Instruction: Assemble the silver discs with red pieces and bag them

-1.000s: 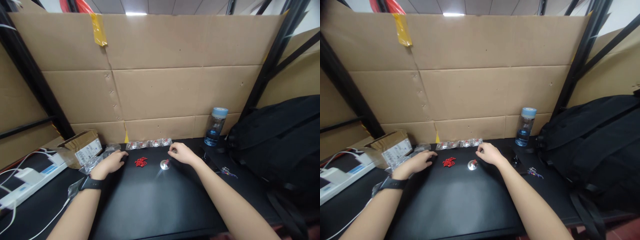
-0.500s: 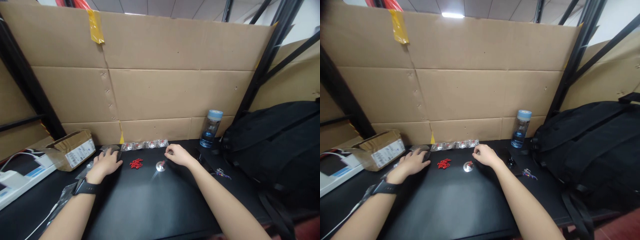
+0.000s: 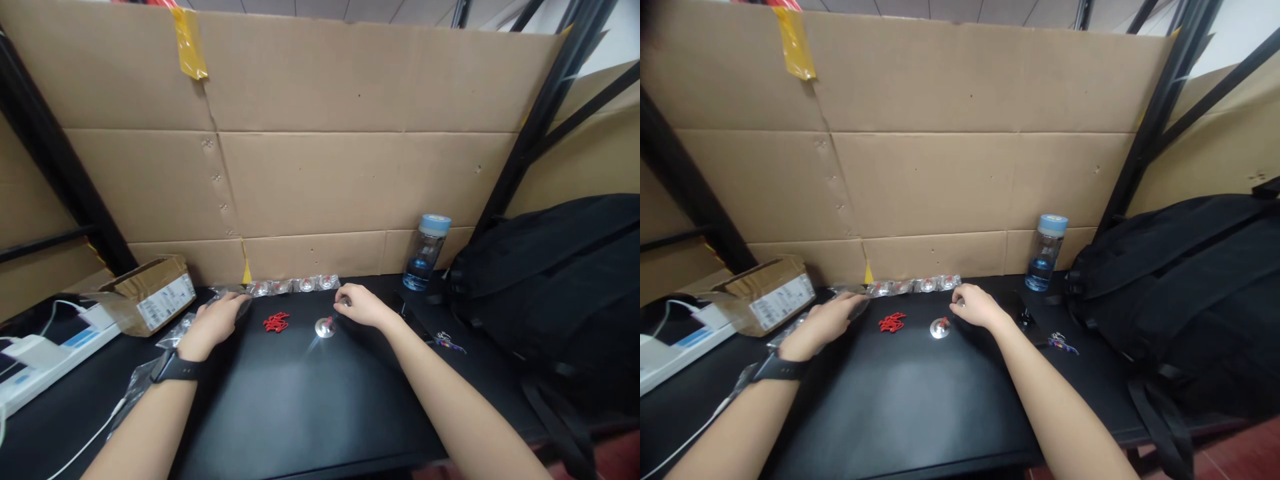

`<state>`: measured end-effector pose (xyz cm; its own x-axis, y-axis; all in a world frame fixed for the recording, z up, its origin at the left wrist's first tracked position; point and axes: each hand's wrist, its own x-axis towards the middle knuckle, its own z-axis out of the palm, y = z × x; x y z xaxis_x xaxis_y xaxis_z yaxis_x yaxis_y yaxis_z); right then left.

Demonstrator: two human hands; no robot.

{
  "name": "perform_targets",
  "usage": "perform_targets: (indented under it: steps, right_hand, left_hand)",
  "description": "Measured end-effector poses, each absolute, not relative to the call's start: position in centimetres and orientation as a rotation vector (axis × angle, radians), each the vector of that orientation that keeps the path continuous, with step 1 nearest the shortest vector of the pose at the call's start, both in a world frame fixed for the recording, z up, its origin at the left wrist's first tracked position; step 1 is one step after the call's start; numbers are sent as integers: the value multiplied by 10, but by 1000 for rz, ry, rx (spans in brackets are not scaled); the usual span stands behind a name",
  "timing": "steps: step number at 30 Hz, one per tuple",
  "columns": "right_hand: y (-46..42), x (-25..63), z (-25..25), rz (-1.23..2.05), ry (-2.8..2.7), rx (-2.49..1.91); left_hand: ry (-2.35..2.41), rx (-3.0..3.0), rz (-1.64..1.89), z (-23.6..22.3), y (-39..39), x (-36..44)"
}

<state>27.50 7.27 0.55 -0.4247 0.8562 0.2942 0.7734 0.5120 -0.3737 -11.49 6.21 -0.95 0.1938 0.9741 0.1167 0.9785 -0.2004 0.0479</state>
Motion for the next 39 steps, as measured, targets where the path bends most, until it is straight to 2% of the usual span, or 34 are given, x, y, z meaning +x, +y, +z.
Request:
perform_targets:
  steps: [12, 23, 28, 33, 39]
  right_hand:
    - [79, 282, -6, 235, -2389, -1375]
    - [81, 283, -10, 223, -2454, -1415]
    - [79, 283, -8, 198, -2454, -1445]
    - [78, 283, -5, 176, -2441, -1495]
    - [77, 283, -3, 187, -2443, -1515]
  left_hand:
    - [-1912, -2291, -468, 5, 63, -109]
    - [-1410, -1898, -1269, 47, 25, -66]
    - [-1169, -2069, -1368, 30, 32, -53]
    - [-1063, -2239, -1274, 9, 44, -42]
    - [-1081, -2040, -1265, 5, 55, -59]
